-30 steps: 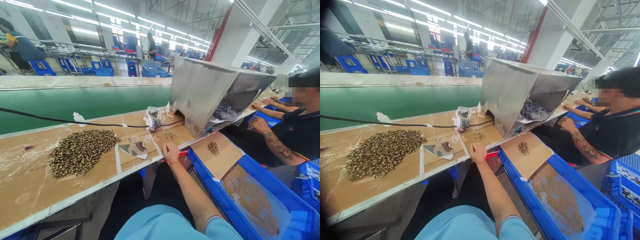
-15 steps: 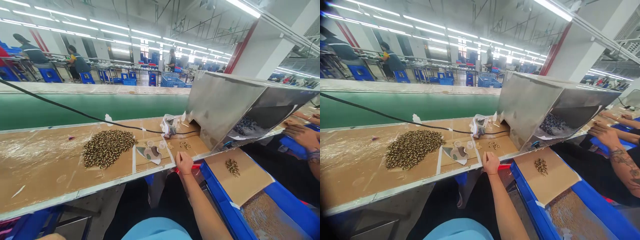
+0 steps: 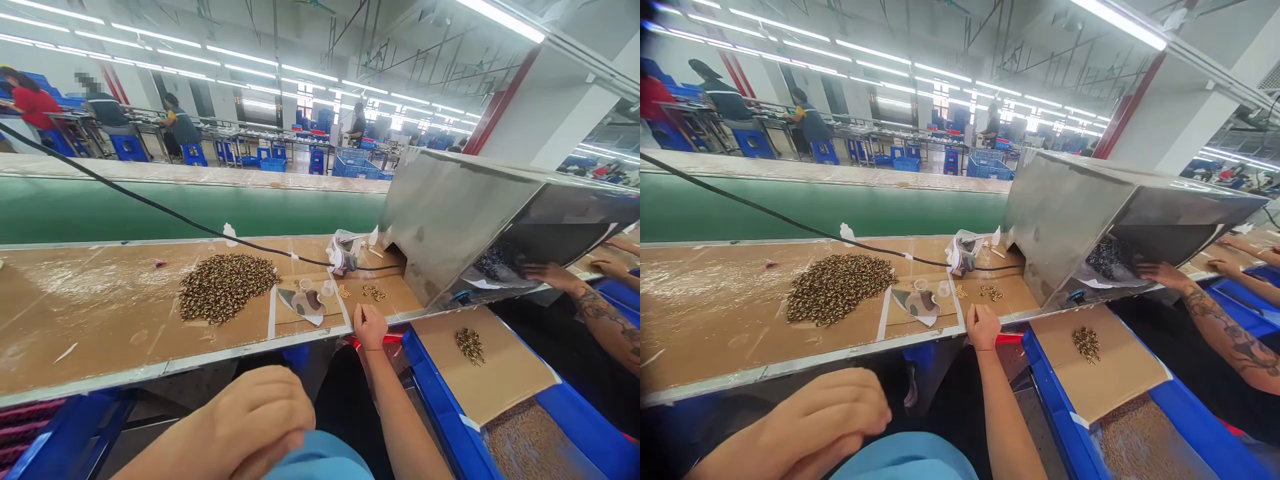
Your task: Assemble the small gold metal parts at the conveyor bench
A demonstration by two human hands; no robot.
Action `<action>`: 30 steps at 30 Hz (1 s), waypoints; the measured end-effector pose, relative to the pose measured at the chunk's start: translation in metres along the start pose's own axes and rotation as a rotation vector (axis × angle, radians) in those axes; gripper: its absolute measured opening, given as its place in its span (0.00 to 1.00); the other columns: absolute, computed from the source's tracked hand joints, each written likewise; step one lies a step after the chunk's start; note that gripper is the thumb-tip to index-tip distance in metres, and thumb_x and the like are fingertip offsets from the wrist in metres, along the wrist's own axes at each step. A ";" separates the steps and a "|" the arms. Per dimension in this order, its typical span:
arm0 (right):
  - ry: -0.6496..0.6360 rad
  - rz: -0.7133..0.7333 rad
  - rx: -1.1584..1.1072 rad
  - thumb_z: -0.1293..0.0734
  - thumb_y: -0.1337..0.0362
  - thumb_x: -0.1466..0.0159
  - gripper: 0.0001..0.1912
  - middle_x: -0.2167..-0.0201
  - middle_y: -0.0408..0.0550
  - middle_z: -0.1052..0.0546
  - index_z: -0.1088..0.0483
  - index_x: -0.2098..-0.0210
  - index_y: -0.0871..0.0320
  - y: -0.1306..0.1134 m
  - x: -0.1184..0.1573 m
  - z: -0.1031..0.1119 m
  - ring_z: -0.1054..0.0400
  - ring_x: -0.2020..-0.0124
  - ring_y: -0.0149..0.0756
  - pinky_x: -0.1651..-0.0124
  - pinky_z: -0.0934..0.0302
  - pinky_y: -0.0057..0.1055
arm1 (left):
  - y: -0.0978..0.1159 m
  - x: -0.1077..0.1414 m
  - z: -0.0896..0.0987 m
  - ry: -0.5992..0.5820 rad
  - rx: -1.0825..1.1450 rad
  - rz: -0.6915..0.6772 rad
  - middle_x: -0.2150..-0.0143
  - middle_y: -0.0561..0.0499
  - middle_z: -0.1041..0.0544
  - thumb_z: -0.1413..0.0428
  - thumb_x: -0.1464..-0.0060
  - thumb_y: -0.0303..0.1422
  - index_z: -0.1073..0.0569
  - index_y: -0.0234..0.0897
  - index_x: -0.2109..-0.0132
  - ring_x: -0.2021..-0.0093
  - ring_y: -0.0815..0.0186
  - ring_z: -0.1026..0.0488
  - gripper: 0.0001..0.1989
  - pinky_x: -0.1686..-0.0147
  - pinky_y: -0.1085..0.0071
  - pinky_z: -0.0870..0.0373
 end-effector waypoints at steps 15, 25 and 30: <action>-0.073 -0.022 -0.002 0.45 0.64 0.34 0.20 0.84 0.43 0.36 0.41 0.82 0.55 0.004 0.005 -0.005 0.43 0.79 0.30 0.73 0.54 0.30 | -0.074 -0.051 -0.048 -0.069 0.075 0.154 0.70 0.51 0.27 0.59 0.37 0.32 0.30 0.37 0.64 0.70 0.70 0.30 0.14 0.67 0.78 0.34; -0.150 -0.022 -0.028 0.44 0.65 0.34 0.19 0.84 0.43 0.35 0.37 0.81 0.55 0.001 0.002 -0.002 0.40 0.79 0.30 0.73 0.50 0.29 | -0.118 -0.087 -0.054 -0.014 0.123 0.195 0.74 0.51 0.25 0.57 0.38 0.35 0.28 0.37 0.64 0.72 0.70 0.28 0.14 0.69 0.78 0.33; -0.326 -0.159 -0.220 0.42 0.63 0.36 0.11 0.73 0.46 0.27 0.28 0.69 0.55 0.015 -0.002 -0.013 0.33 0.73 0.30 0.71 0.41 0.26 | -0.147 -0.080 -0.064 0.053 0.245 0.325 0.76 0.51 0.25 0.58 0.38 0.37 0.27 0.35 0.65 0.76 0.71 0.29 0.17 0.73 0.78 0.33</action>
Point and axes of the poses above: each hand's wrist, its own x-axis away from the middle knuckle, its own z-axis out of the back of the hand, y = z × x, the point moved 8 cm from there along -x, towards the middle knuckle
